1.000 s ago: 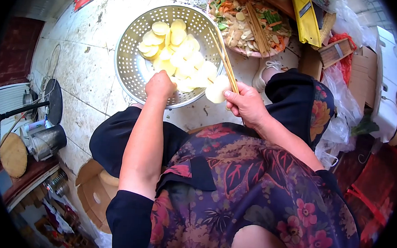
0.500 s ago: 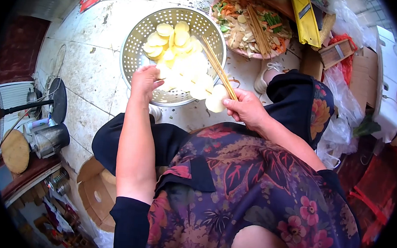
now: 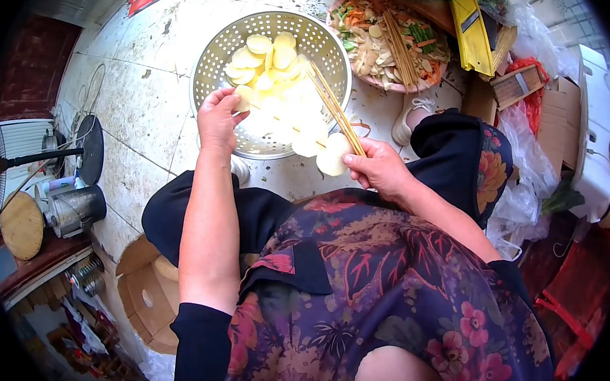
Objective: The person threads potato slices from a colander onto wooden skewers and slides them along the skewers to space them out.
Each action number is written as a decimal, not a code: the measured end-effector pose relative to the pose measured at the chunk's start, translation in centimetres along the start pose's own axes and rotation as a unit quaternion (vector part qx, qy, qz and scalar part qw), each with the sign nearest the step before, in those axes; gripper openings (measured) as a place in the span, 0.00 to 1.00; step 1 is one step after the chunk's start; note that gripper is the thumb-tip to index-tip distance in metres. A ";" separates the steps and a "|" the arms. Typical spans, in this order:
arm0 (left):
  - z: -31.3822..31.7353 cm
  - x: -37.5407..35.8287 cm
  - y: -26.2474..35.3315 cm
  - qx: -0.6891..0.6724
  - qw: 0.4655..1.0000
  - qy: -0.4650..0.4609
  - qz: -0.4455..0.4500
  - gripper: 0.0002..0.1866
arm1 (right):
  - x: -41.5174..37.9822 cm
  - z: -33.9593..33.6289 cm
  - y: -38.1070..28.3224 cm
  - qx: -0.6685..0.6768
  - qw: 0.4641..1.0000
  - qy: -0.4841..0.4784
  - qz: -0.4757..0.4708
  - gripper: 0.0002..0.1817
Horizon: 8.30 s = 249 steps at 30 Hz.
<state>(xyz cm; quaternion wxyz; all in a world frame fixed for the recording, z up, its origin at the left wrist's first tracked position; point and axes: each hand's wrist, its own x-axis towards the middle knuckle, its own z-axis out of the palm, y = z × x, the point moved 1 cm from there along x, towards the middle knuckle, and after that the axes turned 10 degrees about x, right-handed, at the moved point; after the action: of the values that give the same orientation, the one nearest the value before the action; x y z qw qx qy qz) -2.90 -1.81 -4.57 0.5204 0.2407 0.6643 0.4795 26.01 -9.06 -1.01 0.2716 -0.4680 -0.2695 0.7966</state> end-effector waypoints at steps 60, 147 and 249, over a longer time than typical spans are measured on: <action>3.5 -2.3 -0.9 -0.014 0.992 -0.114 -0.056 0.26 | 1.0 0.1 0.9 0.020 0.999 0.002 -0.027 0.10; 0.4 -5.8 9.0 -0.054 0.991 -0.121 0.029 0.15 | 7.8 -3.3 -10.1 -0.041 0.991 0.123 -0.045 0.04; 5.3 0.2 2.4 0.012 0.988 -0.135 -0.081 0.13 | 6.9 2.8 -6.7 -0.104 0.995 -0.005 0.007 0.08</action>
<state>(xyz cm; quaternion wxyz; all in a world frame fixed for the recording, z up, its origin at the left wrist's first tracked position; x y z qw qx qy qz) 1.53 1.41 -2.52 0.6390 0.2551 0.6114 0.3908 21.82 -0.12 0.60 0.2142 -0.4920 -0.3487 0.7684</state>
